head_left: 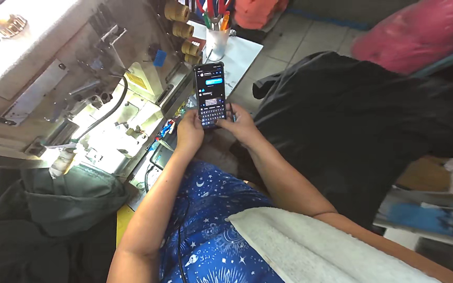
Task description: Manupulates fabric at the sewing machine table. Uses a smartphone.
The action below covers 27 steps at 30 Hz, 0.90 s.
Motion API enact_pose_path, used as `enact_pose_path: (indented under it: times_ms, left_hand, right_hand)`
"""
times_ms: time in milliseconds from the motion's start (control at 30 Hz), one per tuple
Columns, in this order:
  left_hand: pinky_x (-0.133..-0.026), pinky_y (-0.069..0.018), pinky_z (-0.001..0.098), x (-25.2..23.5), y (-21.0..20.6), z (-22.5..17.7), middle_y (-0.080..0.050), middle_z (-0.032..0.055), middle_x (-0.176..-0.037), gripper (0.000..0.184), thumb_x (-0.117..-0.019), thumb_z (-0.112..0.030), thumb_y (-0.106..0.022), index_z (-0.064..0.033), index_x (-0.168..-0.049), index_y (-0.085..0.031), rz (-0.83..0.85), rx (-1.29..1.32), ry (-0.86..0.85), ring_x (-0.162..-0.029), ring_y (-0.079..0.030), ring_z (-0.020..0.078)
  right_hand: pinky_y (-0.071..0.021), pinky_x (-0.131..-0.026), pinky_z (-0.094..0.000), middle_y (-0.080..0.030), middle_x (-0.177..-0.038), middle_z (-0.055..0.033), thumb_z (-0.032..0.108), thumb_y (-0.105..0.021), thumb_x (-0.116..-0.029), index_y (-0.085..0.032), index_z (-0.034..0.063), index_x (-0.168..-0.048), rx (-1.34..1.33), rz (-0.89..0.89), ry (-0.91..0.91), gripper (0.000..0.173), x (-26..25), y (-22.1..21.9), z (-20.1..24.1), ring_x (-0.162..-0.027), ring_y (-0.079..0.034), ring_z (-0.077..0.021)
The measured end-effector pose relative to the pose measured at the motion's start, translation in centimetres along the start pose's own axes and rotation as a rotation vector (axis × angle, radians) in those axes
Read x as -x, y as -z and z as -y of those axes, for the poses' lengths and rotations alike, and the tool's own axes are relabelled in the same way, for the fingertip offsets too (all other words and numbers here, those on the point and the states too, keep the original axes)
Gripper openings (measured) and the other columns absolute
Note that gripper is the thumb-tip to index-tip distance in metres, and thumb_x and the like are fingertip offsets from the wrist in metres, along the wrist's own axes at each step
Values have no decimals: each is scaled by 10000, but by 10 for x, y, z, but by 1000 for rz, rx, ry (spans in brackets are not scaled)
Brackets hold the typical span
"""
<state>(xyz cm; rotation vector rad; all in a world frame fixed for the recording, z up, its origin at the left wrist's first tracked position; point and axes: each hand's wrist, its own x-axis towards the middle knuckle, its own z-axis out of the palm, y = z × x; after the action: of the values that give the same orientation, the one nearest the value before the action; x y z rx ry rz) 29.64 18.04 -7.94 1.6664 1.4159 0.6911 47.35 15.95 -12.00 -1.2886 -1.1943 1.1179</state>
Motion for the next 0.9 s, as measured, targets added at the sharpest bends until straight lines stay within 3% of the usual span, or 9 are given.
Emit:
enact_pose_path:
  times_ms: [133,233,367,533,733,900]
  left_hand:
    - [-946,-530,470,0,1,1,-692,184,-1102,267,-1089,-110,-429,23,-1249,-596,5,15,1,-1032,-679,269]
    - [-945,-532,465,-1,1,1,-691,181,-1109,264,-1089,-110,-430,15,-1252,-595,7,36,21,-1033,-679,263]
    - [-957,-529,463,-1,1,1,-687,180,-1121,254,-1085,-97,-430,17,-1238,-597,4,37,12,-1049,-677,264]
    - [-919,-541,473,-1,2,0,-680,198,-1125,270,-1086,-96,-420,30,-1254,-591,9,30,11,-1017,-679,281]
    - [-948,-534,482,0,0,0,-685,199,-1134,266,-1081,-88,-425,30,-1249,-595,15,44,10,-1051,-679,289]
    - [-985,-522,480,2,-1,0,-689,199,-1142,275,-1082,-90,-427,31,-1264,-593,13,27,1,-1086,-675,289]
  right_hand:
    - [-555,-775,-278,-666,-984,-63,115,-678,-889,-598,1,-1210,-12,23,4,350,2,2,4,-845,-642,-92]
    - [-515,-702,-245,-659,-987,-40,129,-642,-890,-618,25,-1213,-3,13,-29,340,3,2,8,-821,-619,-71]
    - [-507,-688,-224,-644,-980,-23,114,-608,-907,-622,28,-1204,-10,2,-52,309,3,1,8,-821,-614,-55]
    - [-500,-676,-232,-637,-970,-30,118,-597,-922,-631,28,-1197,-20,-26,-61,291,1,1,5,-810,-604,-66]
    - [-528,-688,-245,-644,-891,-10,139,-599,-952,-650,35,-1104,-43,-102,-49,192,1,-6,3,-768,-619,-60]
    - [-533,-701,-257,-637,-888,-18,139,-608,-950,-647,31,-1105,-27,-110,-49,192,2,-8,1,-768,-617,-71]
